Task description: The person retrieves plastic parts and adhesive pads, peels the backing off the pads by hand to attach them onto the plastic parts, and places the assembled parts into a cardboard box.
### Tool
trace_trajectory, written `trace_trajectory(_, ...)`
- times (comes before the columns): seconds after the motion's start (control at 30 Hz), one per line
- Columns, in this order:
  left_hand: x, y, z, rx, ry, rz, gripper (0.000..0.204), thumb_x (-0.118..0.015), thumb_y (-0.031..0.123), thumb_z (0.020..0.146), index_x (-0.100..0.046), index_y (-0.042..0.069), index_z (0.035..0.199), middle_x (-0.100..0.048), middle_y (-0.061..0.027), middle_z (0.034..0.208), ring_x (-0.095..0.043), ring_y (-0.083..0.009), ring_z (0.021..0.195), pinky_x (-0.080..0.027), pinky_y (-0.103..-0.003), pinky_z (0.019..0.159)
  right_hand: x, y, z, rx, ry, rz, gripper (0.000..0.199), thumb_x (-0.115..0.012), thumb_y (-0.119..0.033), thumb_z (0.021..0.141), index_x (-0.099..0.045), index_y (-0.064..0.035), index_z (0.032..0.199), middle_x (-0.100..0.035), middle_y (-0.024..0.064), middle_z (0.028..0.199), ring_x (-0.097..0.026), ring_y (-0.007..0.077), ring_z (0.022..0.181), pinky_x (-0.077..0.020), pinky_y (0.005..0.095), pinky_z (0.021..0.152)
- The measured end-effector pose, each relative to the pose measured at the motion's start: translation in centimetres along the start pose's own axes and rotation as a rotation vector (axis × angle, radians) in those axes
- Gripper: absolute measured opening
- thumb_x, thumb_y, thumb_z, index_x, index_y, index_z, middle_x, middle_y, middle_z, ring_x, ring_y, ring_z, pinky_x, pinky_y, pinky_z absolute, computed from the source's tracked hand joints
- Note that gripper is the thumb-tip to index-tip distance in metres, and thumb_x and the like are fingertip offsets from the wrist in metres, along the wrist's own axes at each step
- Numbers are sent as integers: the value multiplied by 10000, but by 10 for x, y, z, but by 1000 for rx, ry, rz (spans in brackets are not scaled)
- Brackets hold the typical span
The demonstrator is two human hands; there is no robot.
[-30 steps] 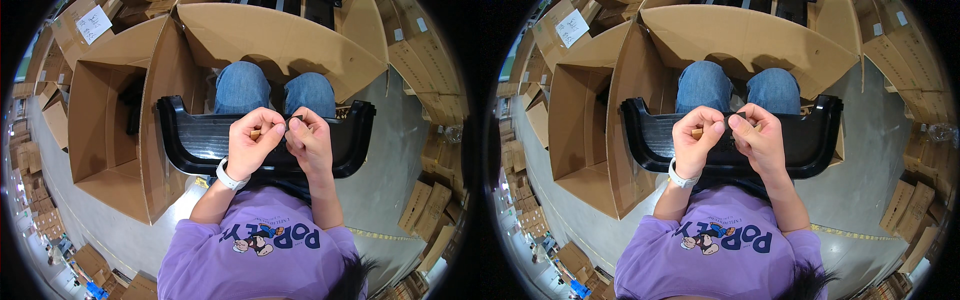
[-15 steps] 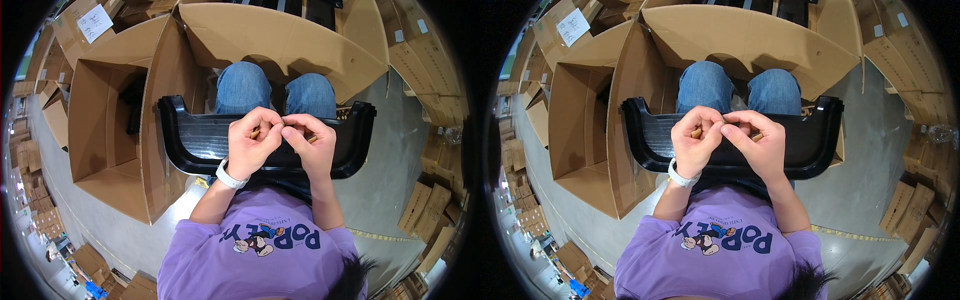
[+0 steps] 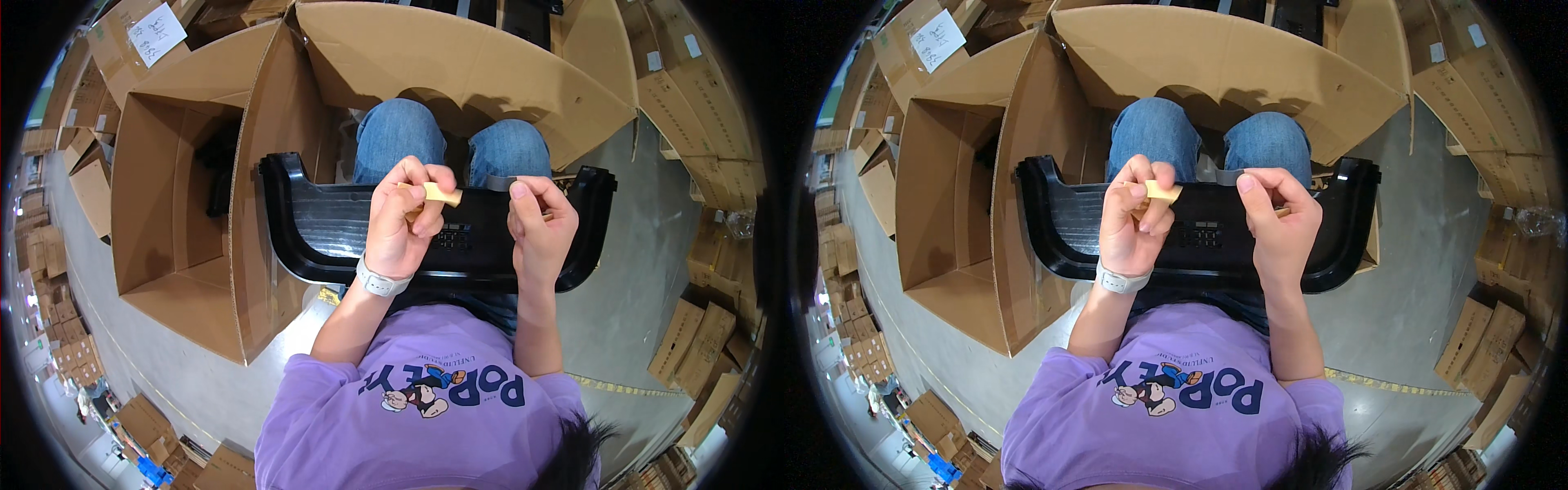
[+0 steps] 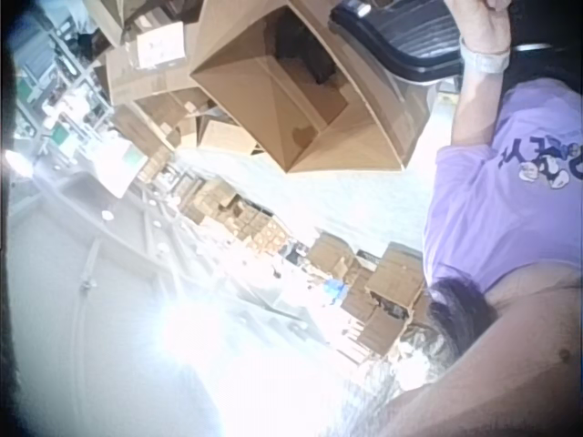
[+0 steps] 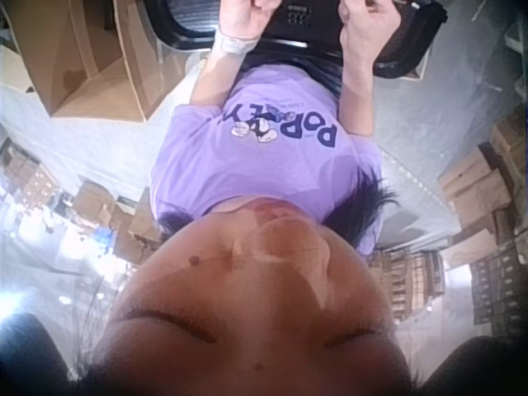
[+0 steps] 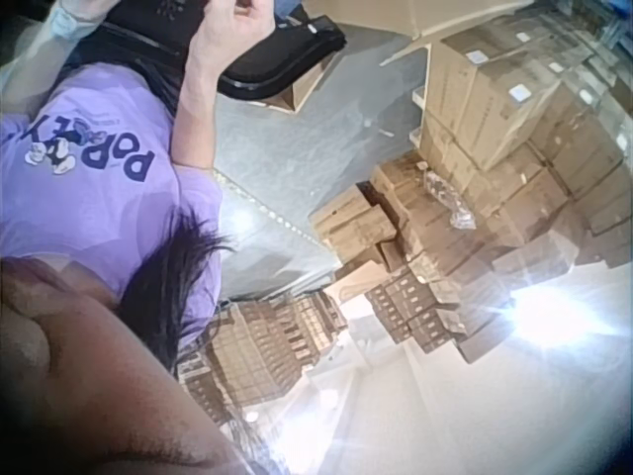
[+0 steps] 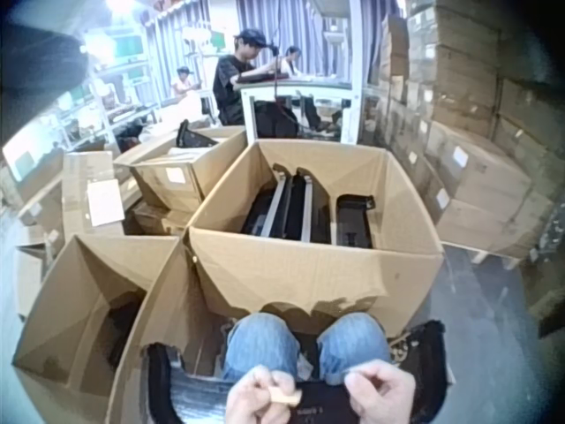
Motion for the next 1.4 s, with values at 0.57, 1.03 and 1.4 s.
trace_trajectory(0.57,-4,-12,-5,124,72,439,133,-544,141,898,-585,20,859,-432,59,575,-298,-22,465,-192,-206,432,-17,-18,-27,1095,-254,-763,242,-768,-17,678,-672,-46,899,-432,15,534,-408,143,416,-286,266,391)
trace_trajectory(1.03,-10,-6,-11,-35,96,801,103,-596,73,883,-622,3,813,-496,66,647,-385,-1,587,-302,-182,515,-7,-15,-17,197,-240,-430,82,-695,-70,788,-648,-4,793,-573,-9,598,-464,13,511,-345,179,468)
trace_trajectory(1.4,4,21,-7,-348,182,1132,266,-573,136,910,-629,-25,706,-467,41,523,-376,-30,475,-280,-198,459,14,4,-8,9,-379,-640,84,-658,-65,773,-635,16,771,-507,-21,571,-422,36,529,-323,201,503)
Point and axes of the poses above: each hand's wrist, its own z-axis towards the middle knuckle, its own x-axis out of the back of the hand, y = z × x, the point moved 3 cm from there along z, towards the middle knuckle
